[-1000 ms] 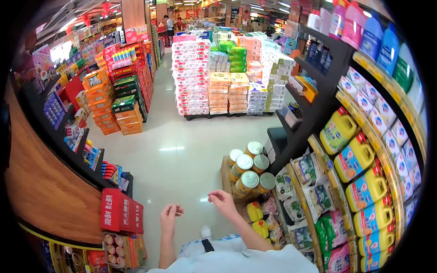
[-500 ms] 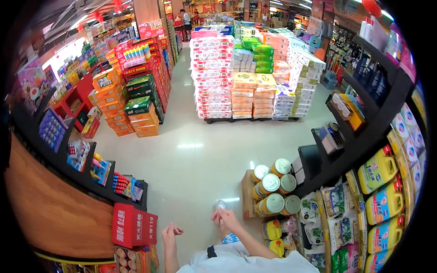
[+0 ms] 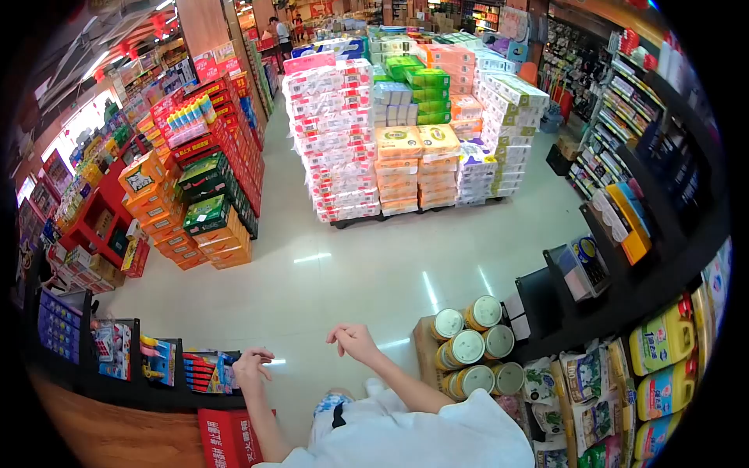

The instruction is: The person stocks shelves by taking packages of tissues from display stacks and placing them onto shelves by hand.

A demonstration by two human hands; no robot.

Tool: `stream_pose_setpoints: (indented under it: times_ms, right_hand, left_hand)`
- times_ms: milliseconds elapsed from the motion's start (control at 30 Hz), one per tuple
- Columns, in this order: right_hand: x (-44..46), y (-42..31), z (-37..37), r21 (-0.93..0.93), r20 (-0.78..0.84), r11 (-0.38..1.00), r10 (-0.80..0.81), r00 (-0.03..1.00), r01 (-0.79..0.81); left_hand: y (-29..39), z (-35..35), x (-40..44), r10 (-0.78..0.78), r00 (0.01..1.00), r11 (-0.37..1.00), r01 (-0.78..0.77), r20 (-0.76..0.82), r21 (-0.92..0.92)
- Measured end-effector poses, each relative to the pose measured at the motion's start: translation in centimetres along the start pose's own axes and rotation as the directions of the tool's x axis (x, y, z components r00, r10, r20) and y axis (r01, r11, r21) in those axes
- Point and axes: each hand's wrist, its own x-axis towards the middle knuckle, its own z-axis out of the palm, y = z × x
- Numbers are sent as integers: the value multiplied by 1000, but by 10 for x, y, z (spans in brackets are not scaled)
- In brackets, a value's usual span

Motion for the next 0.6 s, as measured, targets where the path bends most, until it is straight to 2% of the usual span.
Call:
stream_pose_setpoints:
  times_ms: [67, 167, 200, 267, 300, 367, 500, 600]
  right_hand:
    - [23, 12, -5, -43, 40, 977, -209, 977, 211]
    - [39, 9, -8, -53, 70, 977, -205, 976, 209]
    - [48, 9, -12, -60, 72, 977, -200, 977, 205]
    - [66, 12, -23, 28, 32, 993, 114, 993, -115]
    - [77, 16, -27, 28, 31, 993, 114, 993, -115]
    - [106, 24, -39, -27, -38, 976, 216, 976, -217]
    - [172, -30, -38, -37, -168, 968, 237, 957, -247]
    - [225, -60, -37, -29, -221, 975, 211, 952, -222]
  left_hand:
    - [-2, 5, 18, -24, 999, 1000, 24, -21, -21]
    - [-21, 9, 42, -87, 996, 996, 87, 16, -16]
    - [-29, 8, 55, -83, 996, 996, 83, -21, -13]
    - [-46, 4, 82, -100, 993, 995, 99, -70, -8]
    - [-48, 3, 97, -101, 993, 995, 100, -69, -9]
    - [-54, 5, 130, -172, 982, 985, 174, -79, 14]
    - [-57, 14, 216, -145, 989, 989, 146, -39, 29]
    - [-49, 32, 283, -144, 990, 989, 144, -4, -39]
